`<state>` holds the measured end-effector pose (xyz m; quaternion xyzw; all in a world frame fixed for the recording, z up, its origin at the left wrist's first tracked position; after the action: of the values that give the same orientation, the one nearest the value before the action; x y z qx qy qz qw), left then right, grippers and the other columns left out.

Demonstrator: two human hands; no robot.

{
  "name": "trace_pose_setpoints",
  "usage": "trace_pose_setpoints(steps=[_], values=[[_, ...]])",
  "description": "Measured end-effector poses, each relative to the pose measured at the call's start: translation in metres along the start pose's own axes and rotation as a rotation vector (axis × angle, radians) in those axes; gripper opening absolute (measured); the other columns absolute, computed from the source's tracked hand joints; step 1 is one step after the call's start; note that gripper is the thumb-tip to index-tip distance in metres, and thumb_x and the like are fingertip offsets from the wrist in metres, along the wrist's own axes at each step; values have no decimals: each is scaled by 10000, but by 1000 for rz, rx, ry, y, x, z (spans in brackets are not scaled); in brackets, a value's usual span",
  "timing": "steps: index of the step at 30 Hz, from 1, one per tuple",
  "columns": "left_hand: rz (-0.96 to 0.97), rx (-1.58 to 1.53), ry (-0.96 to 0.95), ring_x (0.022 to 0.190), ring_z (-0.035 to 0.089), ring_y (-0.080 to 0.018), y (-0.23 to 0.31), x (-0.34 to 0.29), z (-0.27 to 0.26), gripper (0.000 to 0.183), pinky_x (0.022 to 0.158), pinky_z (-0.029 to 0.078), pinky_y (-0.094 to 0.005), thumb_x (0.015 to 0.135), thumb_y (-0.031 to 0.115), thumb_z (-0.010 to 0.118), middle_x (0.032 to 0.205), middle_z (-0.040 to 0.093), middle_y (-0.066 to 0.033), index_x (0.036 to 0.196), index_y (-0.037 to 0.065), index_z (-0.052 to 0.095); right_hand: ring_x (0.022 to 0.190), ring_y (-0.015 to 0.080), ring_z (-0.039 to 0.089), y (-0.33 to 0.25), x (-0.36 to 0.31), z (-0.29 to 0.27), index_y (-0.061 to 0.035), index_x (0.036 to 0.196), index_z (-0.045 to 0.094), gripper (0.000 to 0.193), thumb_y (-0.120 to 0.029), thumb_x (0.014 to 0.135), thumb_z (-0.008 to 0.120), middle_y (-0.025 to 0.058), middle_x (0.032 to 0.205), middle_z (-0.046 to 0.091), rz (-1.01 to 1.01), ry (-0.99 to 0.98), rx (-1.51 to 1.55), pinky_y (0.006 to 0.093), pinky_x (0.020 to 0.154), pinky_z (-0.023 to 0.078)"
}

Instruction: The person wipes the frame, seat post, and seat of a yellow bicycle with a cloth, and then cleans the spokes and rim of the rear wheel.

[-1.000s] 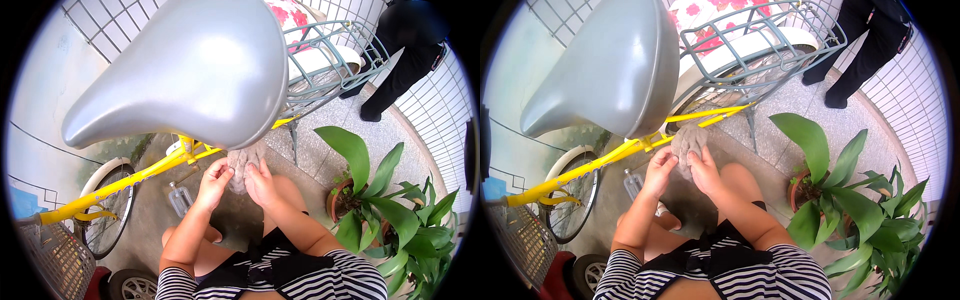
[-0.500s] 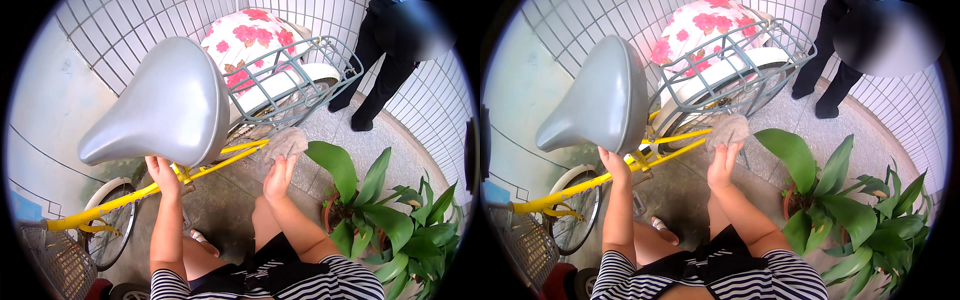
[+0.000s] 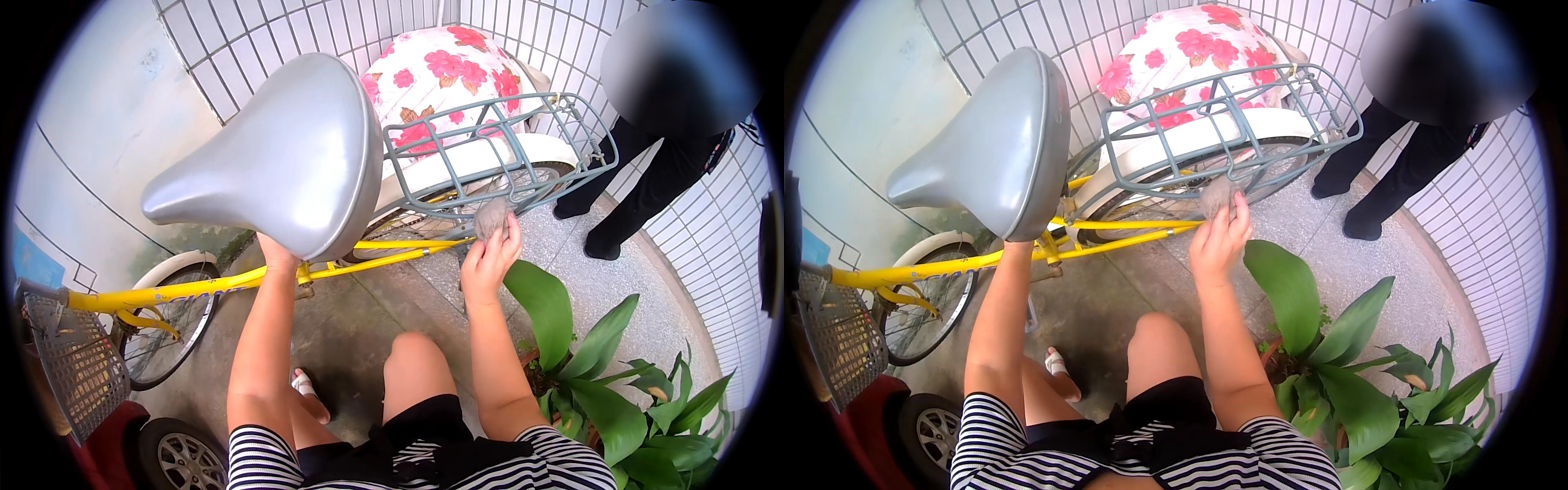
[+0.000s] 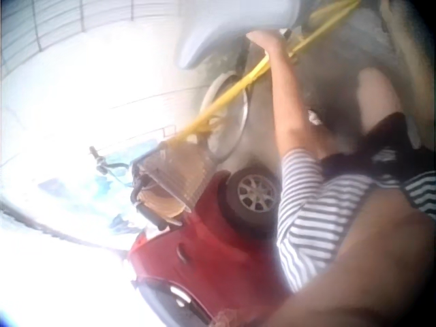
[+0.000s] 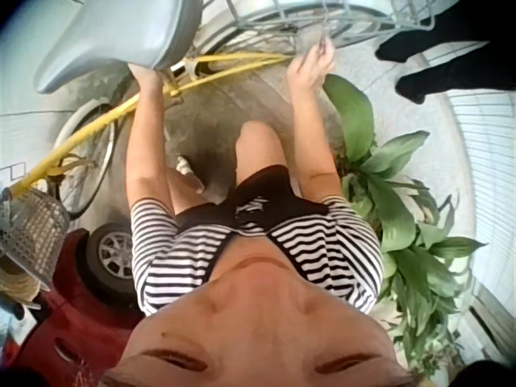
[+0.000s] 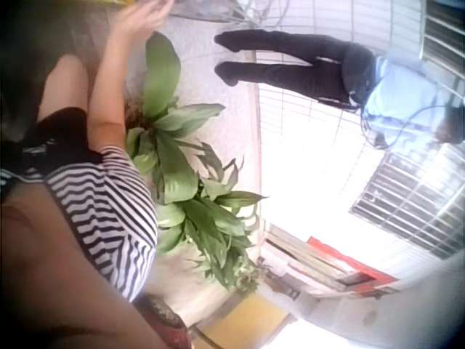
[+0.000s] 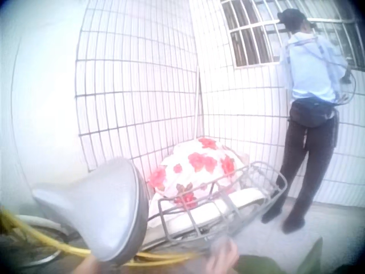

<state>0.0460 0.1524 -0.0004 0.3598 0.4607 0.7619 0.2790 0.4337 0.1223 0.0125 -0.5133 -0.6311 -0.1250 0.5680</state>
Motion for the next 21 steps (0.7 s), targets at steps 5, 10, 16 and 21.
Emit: trace_pose_setpoints(steps=[5, 10, 16, 21], values=[[155, 331, -92, 897, 547, -174, 15, -10, 10, 277, 774, 461, -318, 873, 184, 500, 1012, 564, -94, 1073, -9, 505, 1108, 373, 423, 11, 2, 21, 77, 1094, 484, 347, 53, 748, 497, 238, 1246, 366, 194, -78, 197, 402, 933, 360], [147, 95, -47, 902, 559, -191, 3, -2, 2, 311, 767, 474, -323, 879, 215, 499, 1032, 557, -87, 1092, -12, 494, 1118, 368, 423, -32, -8, 41, 68, 1122, 487, 376, 42, 748, 519, 232, 1234, 370, 274, -118, 424, 387, 926, 371], [449, 541, -121, 886, 560, -189, 20, -6, 11, 294, 754, 479, -319, 898, 227, 466, 1016, 554, -82, 1079, -3, 494, 1032, 371, 477, -64, -2, 33, 85, 1074, 483, 326, 39, 754, 526, 252, 1187, 408, 239, -57, 526, 360, 860, 417], [106, 78, -43, 859, 559, -182, 13, -10, 11, 289, 744, 476, -317, 905, 221, 447, 1004, 554, -86, 1059, -19, 499, 1028, 159, 476, -35, -30, 42, -11, 1172, 407, 315, -22, 869, 493, 71, 1150, 485, 808, 109, 1174, 286, 918, 372]])
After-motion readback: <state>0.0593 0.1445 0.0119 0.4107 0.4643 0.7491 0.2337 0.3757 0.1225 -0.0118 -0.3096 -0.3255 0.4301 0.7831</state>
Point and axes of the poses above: each hand's wrist, its own x-axis towards the middle knuckle, its own z-axis out of the palm, y = z × x, the point moved 8 cm from there along x, towards the middle knuckle
